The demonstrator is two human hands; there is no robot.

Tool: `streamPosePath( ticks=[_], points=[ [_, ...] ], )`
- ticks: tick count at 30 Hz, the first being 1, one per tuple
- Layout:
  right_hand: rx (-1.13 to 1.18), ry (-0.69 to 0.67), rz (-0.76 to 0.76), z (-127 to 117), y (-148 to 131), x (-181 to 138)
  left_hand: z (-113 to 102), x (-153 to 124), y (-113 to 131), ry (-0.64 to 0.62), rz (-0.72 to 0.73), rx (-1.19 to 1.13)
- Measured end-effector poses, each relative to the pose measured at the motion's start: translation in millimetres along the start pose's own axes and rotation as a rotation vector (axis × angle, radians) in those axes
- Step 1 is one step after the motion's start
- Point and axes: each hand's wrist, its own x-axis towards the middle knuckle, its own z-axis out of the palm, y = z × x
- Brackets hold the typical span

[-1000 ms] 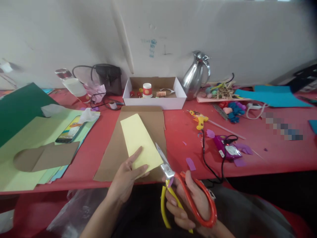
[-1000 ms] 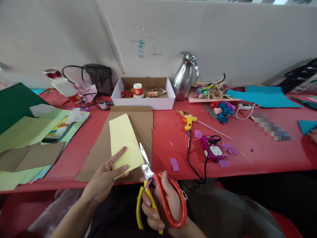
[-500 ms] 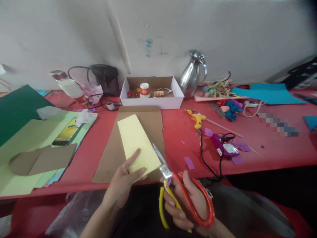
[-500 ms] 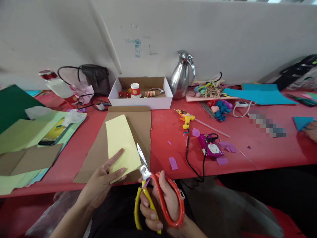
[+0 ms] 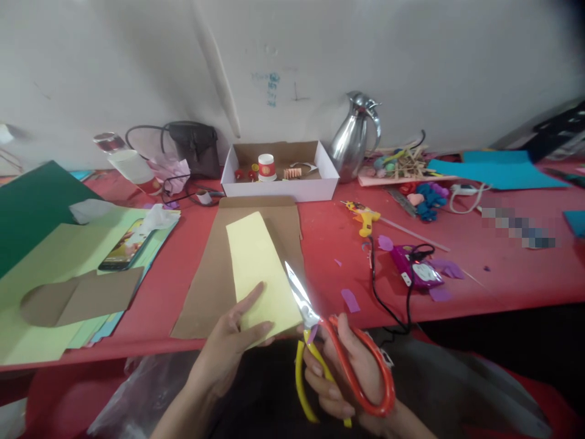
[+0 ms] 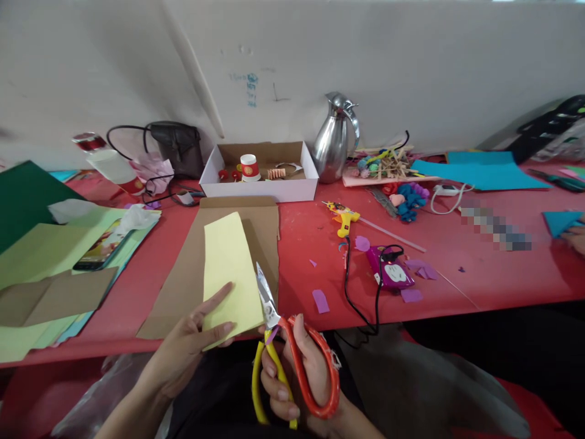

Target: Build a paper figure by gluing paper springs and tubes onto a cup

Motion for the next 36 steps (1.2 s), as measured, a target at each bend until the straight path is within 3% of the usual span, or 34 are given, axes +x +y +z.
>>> streamPosePath(
  ticks=[7,11,16,24,27,30,36],
  points=[
    [-0.08,-0.026,0.072,-6,-1,0,-4,-5,3,-0.028,-0.011,0.083],
    [-0.064,0.034,0.056,-6,-2,1,-10,-8,2,-0.078,-0.039,0.129],
    [-0.051,-0.031,0.09,-8,0,4,-14,-10,-2,-0.093,-0.059,0.153],
    [-0.051,0.067,0.048,-2,-1,4,-27,-15,8,-0.157,-0.075,0.171],
    [0.004,0.139,0.018,3,-4,2,-39,-7,17,-0.177,-0.02,0.143],
    [0.042,0.186,-0.031,3,-5,1,-44,10,29,-0.182,-0.098,0.107],
    [0.043,0.174,-0.023,-1,-5,4,-30,48,35,-0.17,-0.137,0.039]
  ],
)
